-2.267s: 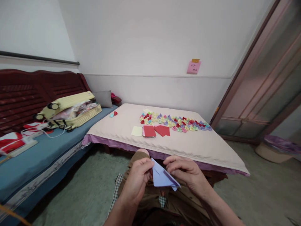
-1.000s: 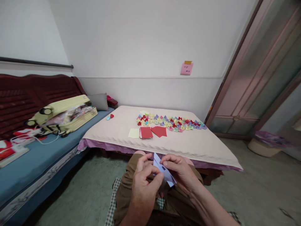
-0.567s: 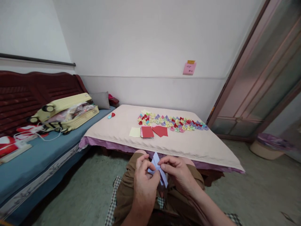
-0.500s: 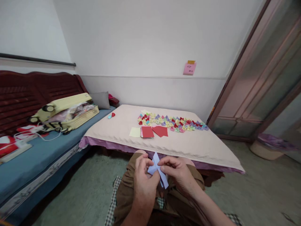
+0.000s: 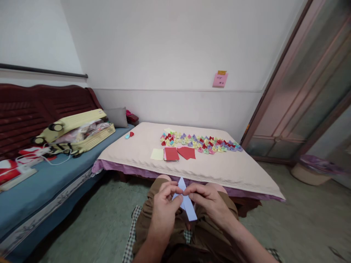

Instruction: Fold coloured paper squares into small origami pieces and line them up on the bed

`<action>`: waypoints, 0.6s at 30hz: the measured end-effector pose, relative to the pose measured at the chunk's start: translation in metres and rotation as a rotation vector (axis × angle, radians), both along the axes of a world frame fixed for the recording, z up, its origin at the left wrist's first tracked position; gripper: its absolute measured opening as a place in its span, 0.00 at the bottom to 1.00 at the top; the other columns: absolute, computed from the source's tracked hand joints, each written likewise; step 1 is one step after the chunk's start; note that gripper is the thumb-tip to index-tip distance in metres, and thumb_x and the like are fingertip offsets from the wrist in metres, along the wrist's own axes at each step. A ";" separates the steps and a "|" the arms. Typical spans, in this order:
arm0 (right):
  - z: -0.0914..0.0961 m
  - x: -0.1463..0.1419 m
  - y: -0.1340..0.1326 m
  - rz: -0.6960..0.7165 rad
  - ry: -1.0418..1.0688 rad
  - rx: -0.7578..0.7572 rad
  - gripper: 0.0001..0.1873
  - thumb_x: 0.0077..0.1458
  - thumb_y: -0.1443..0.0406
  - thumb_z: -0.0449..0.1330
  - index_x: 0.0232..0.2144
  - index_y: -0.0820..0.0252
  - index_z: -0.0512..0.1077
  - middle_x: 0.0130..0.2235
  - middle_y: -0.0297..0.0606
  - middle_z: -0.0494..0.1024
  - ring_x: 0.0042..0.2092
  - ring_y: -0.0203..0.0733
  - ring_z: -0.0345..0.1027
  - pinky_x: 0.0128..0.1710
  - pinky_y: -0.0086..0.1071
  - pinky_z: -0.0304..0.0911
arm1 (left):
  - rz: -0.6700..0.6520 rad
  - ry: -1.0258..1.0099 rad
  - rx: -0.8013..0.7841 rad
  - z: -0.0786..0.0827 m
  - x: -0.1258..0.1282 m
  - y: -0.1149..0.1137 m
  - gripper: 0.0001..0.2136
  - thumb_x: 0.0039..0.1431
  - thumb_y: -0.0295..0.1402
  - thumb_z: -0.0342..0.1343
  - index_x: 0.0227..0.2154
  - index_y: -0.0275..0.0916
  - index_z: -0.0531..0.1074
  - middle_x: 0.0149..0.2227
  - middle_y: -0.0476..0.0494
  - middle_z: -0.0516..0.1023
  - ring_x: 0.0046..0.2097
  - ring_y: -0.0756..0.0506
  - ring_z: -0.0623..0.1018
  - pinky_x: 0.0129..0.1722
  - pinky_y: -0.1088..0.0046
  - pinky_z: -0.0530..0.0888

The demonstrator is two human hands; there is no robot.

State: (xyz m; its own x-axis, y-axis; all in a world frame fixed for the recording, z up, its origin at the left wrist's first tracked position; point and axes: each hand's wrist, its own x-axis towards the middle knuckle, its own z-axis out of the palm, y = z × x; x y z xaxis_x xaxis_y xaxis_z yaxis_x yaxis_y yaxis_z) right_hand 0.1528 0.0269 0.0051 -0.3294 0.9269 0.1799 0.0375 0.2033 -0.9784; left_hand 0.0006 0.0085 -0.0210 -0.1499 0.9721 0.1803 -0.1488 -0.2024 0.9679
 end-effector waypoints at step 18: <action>-0.001 0.005 -0.004 -0.165 -0.139 0.290 0.06 0.50 0.65 0.63 0.22 0.59 0.76 0.24 0.33 0.72 0.28 0.37 0.63 0.30 0.29 0.58 | 0.035 -0.003 -0.036 0.010 0.000 -0.010 0.07 0.56 0.36 0.55 0.31 0.37 0.74 0.37 0.43 0.73 0.39 0.47 0.73 0.32 0.76 0.72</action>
